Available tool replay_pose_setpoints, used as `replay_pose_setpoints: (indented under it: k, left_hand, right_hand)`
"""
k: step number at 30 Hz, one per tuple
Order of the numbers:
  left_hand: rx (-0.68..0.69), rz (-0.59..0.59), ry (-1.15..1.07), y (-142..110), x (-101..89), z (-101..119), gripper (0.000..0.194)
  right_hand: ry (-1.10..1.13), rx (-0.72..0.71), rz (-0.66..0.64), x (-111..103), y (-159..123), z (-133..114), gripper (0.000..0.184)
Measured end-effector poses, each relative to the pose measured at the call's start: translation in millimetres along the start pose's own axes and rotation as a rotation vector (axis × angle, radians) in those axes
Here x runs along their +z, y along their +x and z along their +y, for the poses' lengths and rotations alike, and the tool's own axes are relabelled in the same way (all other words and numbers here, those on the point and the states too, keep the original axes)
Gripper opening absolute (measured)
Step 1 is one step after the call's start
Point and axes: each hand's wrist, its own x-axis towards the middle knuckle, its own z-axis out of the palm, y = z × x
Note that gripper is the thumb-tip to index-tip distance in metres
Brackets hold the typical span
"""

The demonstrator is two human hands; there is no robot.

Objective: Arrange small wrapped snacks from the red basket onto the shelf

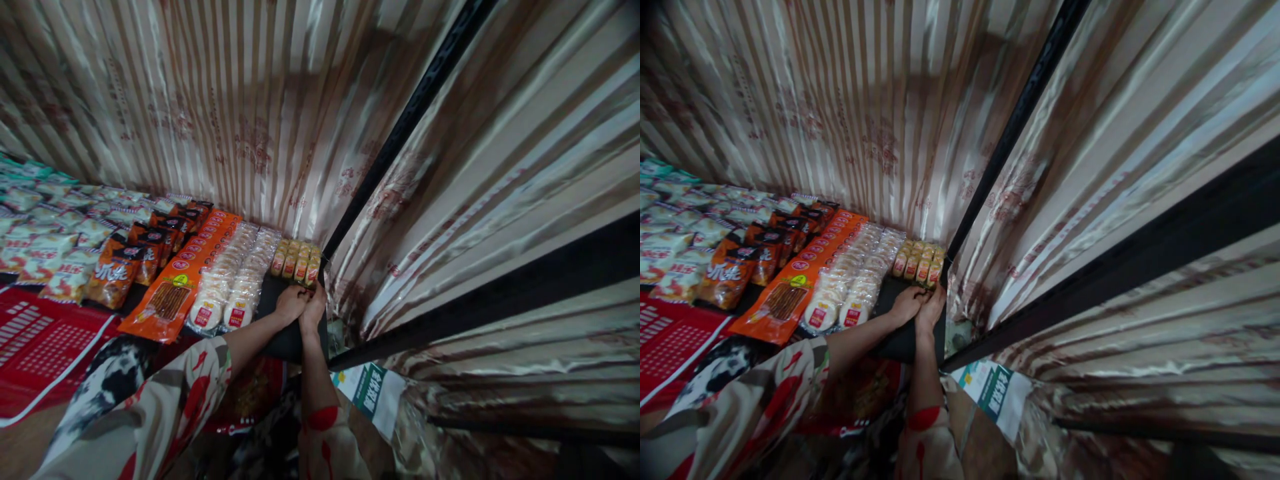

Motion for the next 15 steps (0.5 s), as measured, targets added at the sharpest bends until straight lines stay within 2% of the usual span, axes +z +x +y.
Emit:
replay_pose_setpoints:
  k: [7, 15]
  left_hand:
    - [0.005, -0.02, 0.093, -28.8, -9.1, -2.9, 0.026]
    - [-0.048, -0.055, 0.179, -62.3, -20.8, -12.5, 0.028]
  right_hand:
    - [-0.034, 0.036, -0.08, -12.5, -27.0, -17.0, 0.045]
    - [-0.078, 0.058, -0.167, -19.2, -59.6, -27.0, 0.043]
